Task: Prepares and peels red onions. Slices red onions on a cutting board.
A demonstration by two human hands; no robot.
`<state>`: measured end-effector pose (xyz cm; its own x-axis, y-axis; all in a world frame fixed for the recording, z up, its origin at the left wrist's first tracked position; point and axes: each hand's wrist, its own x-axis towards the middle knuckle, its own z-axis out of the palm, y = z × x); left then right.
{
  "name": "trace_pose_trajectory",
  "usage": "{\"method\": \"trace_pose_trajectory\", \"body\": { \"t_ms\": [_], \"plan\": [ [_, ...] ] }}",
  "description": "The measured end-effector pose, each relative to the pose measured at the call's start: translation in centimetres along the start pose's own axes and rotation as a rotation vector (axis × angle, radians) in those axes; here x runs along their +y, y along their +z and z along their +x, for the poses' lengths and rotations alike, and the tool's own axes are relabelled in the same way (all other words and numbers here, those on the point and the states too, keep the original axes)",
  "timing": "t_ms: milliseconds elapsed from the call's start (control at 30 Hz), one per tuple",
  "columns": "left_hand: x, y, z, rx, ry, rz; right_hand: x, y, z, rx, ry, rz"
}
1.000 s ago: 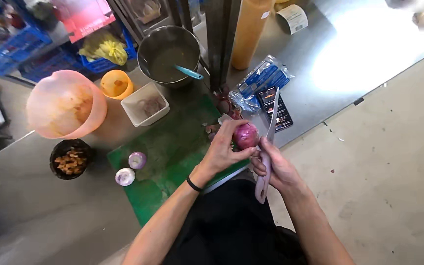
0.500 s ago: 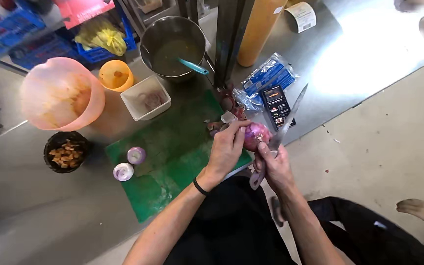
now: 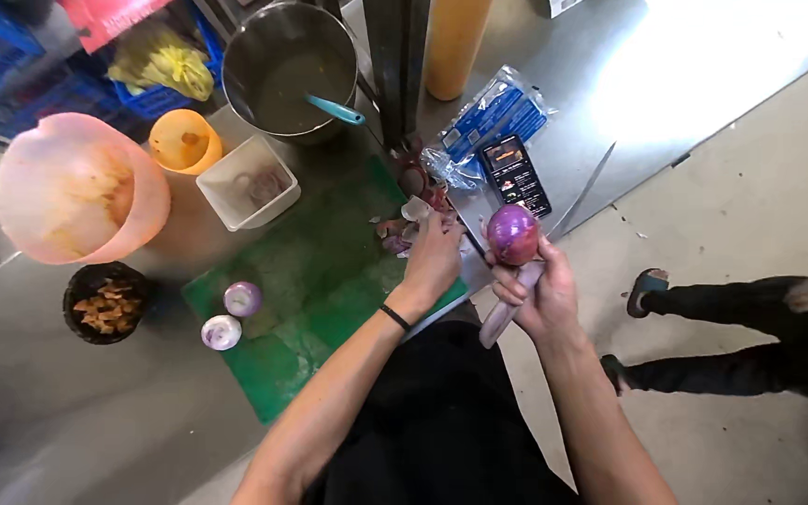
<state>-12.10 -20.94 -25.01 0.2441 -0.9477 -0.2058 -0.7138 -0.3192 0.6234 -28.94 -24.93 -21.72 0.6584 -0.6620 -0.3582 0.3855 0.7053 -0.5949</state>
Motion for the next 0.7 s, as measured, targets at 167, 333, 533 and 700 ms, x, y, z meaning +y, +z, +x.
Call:
{"method": "trace_pose_trajectory", "body": {
  "t_ms": [167, 333, 533, 700],
  "plan": [
    [1.7, -1.6, -0.5, 0.223, 0.039, -0.258, 0.2, -1.6, 0.1, 0.036, 0.039, 0.067],
    [2.9, -2.2, -1.2, -0.113, -0.012, -0.858, 1.6, -1.1, 0.1, 0.048, 0.056, -0.112],
    [2.3, -2.6, -2.7, 0.042, 0.166, -0.581, 1.1, -1.3, 0.2, 0.119, 0.074, -0.451],
    [2.1, -0.9, -2.4, 0.244, 0.373, -0.407, 1.3, -1.2, 0.3, 0.143, -0.001, -0.408]
  ]
}}
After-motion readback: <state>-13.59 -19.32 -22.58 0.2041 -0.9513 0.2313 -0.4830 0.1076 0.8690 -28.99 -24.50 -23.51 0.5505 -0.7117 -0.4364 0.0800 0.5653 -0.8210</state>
